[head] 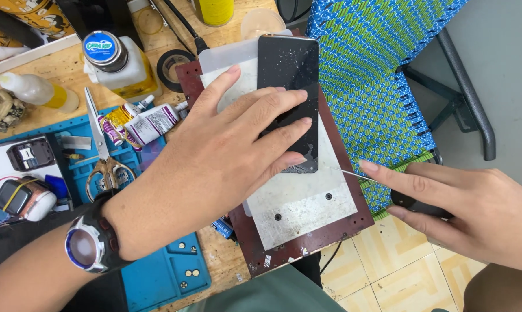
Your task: Using a thin prying tool to carefully separate the screen from a smartphone frame.
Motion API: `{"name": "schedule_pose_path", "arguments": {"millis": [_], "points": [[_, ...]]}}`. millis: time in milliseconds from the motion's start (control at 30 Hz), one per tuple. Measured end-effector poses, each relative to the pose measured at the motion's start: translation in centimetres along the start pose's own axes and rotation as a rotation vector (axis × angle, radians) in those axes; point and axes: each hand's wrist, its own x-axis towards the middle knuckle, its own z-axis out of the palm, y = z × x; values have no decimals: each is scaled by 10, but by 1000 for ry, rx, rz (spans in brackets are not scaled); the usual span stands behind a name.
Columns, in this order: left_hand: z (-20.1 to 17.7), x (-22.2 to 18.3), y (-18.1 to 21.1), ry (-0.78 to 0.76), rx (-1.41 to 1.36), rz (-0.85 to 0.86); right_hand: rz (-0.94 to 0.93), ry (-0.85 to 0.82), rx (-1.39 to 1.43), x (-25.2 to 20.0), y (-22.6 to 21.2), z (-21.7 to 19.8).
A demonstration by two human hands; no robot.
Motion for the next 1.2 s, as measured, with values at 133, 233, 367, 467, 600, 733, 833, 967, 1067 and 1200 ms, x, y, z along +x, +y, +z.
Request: {"name": "schedule_pose_path", "arguments": {"millis": [133, 233, 367, 467, 600, 733, 833, 967, 1067, 1200], "points": [[-7, 4, 1, -10, -37, 7, -15, 27, -30, -3, -4, 2], [-21, 7, 8, 40, -145, 35, -43, 46, -94, -4, -11, 1], [-34, 8, 24, 204, -279, 82, -142, 102, -5, -1, -26, -9], [-50, 11, 26, 187, -316, 66, -145, 86, 102, -3, -32, -10], [-57, 11, 30, 196, -263, 21, -160, 56, 287, -4, -32, -13], [-56, 8, 25, 181, -280, -33, -88, 64, 211, -8, -22, -12], [-53, 4, 9, 103, -302, -85, 14, 83, 97, -5, -12, -3], [-45, 2, -9, -45, -345, -151, 138, -41, -35, 13, -5, 0], [-31, -1, -5, -81, -375, -89, 114, -27, -24, 18, -2, -2], [-23, -2, 2, -27, -286, -60, 140, -42, -79, 22, -2, -3]]}}
